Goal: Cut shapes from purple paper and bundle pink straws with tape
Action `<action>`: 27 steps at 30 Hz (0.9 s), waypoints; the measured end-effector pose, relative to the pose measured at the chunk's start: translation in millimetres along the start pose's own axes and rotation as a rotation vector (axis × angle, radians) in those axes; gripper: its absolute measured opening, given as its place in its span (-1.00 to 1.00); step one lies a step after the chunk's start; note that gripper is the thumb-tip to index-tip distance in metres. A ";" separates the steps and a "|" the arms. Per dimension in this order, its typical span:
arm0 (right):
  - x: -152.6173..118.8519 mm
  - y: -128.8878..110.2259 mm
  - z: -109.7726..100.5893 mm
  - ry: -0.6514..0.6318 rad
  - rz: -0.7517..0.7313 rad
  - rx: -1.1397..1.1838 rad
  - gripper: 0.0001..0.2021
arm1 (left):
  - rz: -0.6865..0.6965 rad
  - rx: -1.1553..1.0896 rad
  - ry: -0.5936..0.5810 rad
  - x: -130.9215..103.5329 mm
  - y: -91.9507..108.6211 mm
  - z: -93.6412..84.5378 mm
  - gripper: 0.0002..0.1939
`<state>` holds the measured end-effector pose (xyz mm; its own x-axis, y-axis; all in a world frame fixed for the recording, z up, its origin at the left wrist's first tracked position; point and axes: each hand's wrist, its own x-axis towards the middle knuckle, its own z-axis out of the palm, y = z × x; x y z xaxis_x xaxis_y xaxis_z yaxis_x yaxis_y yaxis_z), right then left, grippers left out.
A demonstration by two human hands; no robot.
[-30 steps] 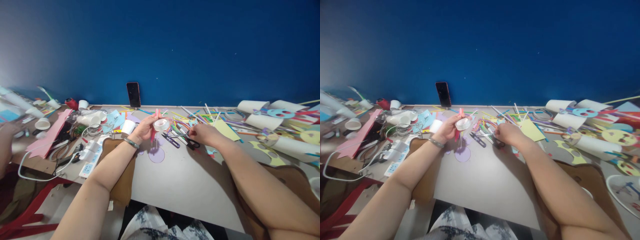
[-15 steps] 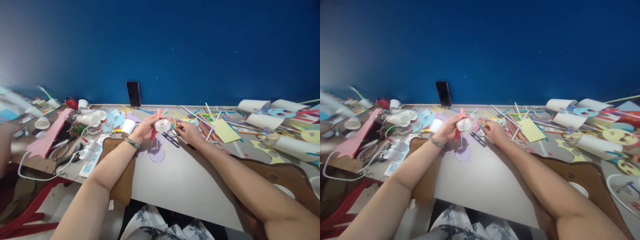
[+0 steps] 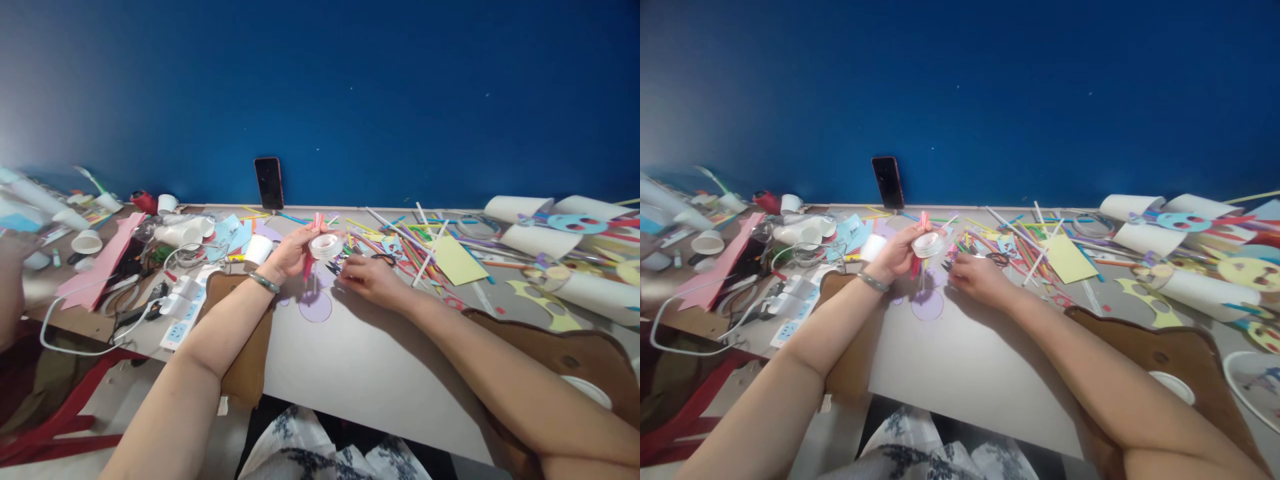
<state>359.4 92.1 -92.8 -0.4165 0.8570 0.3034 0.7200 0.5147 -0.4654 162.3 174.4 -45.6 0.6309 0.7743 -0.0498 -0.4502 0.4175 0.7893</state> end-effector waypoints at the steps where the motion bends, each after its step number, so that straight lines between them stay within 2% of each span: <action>1: -1.7 -4.5 2.5 -0.067 -0.043 -0.070 -0.76 | 0.005 0.003 0.006 -0.1 0.2 -0.1 -0.90; 5: -3.1 -14.0 10.1 -0.303 -0.033 -0.195 -0.78 | 0.002 0.016 0.012 -1.0 1.2 0.3 -0.89; 12: 2.6 -22.5 5.0 -0.387 0.219 -0.092 -0.78 | 0.004 0.022 -0.026 0.1 0.0 -1.7 -0.88; 19: 4.7 -24.1 14.5 -0.310 0.347 -0.113 -0.84 | -0.017 0.025 -0.029 0.3 -1.6 -0.6 -0.88; 24: 6.6 -17.4 17.8 -0.229 0.429 -0.001 -0.94 | -0.022 0.033 -0.022 -0.2 -1.4 0.0 -0.89; 27: 7.3 -14.2 17.8 -0.184 0.431 0.053 -0.93 | -0.020 0.024 -0.026 -0.5 -0.9 0.3 -0.89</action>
<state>336.2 91.5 -98.7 -0.1808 0.9805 -0.0769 0.8217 0.1076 -0.5596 162.5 173.5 -46.1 0.6558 0.7533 -0.0497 -0.4225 0.4208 0.8028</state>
